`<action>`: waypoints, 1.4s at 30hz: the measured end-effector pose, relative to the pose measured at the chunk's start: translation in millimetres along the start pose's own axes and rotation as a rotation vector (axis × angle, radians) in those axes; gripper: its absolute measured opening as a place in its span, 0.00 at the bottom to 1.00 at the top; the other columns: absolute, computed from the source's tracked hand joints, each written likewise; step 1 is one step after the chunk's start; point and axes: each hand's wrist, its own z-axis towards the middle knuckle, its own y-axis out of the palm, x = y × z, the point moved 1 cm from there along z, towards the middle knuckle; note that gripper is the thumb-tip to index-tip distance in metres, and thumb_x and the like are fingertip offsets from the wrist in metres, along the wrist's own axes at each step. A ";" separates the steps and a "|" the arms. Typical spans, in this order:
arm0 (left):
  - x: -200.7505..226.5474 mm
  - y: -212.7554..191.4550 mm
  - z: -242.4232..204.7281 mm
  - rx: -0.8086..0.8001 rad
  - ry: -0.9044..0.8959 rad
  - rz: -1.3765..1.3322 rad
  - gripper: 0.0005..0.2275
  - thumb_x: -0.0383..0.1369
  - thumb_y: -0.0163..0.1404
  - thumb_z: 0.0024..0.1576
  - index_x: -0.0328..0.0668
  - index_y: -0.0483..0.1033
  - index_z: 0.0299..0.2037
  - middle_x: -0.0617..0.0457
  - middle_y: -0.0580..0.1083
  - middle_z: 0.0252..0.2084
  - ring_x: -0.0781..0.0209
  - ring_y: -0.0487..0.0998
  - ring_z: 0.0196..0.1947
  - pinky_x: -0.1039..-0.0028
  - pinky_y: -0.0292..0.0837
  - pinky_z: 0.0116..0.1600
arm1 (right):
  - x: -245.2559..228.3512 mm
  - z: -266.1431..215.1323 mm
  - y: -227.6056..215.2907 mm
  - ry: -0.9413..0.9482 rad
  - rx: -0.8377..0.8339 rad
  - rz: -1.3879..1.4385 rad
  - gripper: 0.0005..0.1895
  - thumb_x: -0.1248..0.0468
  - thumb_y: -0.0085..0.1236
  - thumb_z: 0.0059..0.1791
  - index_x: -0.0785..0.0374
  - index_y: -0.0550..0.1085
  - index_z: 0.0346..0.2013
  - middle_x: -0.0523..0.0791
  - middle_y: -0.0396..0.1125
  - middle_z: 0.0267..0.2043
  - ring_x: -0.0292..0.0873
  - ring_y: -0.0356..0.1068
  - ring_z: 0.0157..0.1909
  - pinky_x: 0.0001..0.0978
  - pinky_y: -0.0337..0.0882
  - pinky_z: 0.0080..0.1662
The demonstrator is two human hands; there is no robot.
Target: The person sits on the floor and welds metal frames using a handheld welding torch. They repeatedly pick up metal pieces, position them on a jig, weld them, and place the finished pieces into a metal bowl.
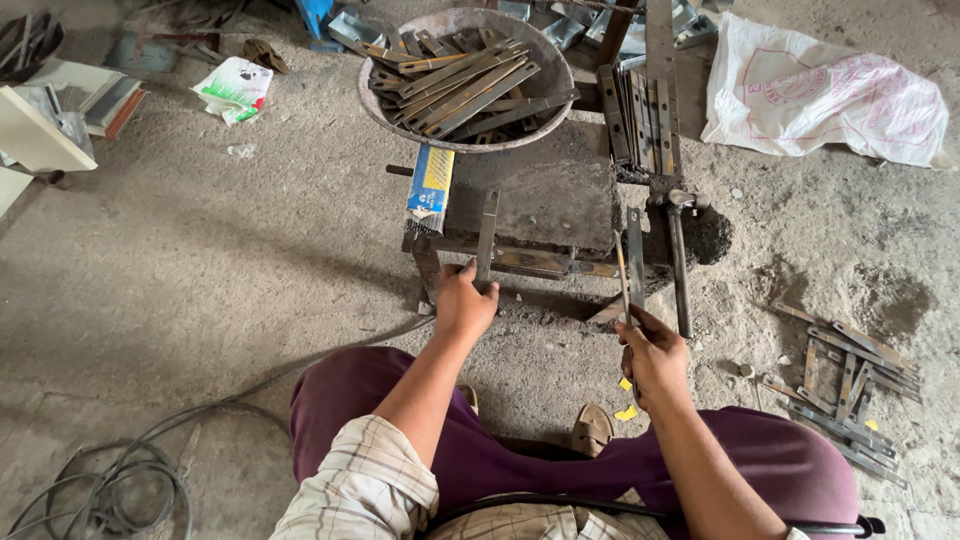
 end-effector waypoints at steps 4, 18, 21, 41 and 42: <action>-6.7 -17.1 11.9 -0.085 -0.171 -0.026 0.30 0.46 0.58 0.57 0.35 0.67 0.64 0.33 0.65 0.56 0.42 0.77 0.48 0.64 0.79 0.48 | -7.5 0.3 -7.8 0.120 0.057 0.083 0.19 0.65 0.57 0.50 0.66 0.76 0.56 0.45 0.71 0.28 0.31 0.58 0.15 0.25 0.57 0.17; -46.7 -13.5 38.2 0.191 -0.016 -0.151 0.21 0.44 0.62 0.53 0.43 0.80 0.54 0.37 0.75 0.51 0.43 0.79 0.48 0.59 0.76 0.50 | 0.9 34.7 -39.2 -0.053 0.153 0.159 0.15 0.68 0.63 0.48 0.73 0.79 0.48 0.47 0.72 0.30 0.34 0.64 0.19 0.27 0.62 0.20; -45.9 -15.5 35.3 0.246 0.097 -0.168 0.20 0.41 0.62 0.53 0.40 0.81 0.52 0.37 0.76 0.52 0.42 0.80 0.49 0.59 0.77 0.52 | -4.5 36.8 -32.7 -0.202 0.223 -0.232 0.18 0.65 0.67 0.46 0.68 0.80 0.50 0.47 0.77 0.35 0.32 0.67 0.23 0.24 0.64 0.23; -41.1 -14.3 40.3 0.180 0.124 -0.111 0.16 0.38 0.61 0.54 0.43 0.81 0.52 0.43 0.76 0.50 0.47 0.80 0.48 0.61 0.76 0.54 | 5.7 63.5 2.3 -0.408 0.261 -0.506 0.20 0.62 0.68 0.43 0.66 0.80 0.47 0.49 0.73 0.43 0.46 0.77 0.39 0.37 0.76 0.43; -40.5 -14.5 40.4 0.190 0.143 -0.099 0.16 0.38 0.62 0.55 0.42 0.81 0.52 0.43 0.76 0.50 0.47 0.80 0.48 0.61 0.76 0.55 | 4.2 61.7 2.5 -0.386 0.259 -0.506 0.20 0.62 0.68 0.43 0.66 0.80 0.47 0.48 0.73 0.43 0.46 0.77 0.39 0.37 0.76 0.43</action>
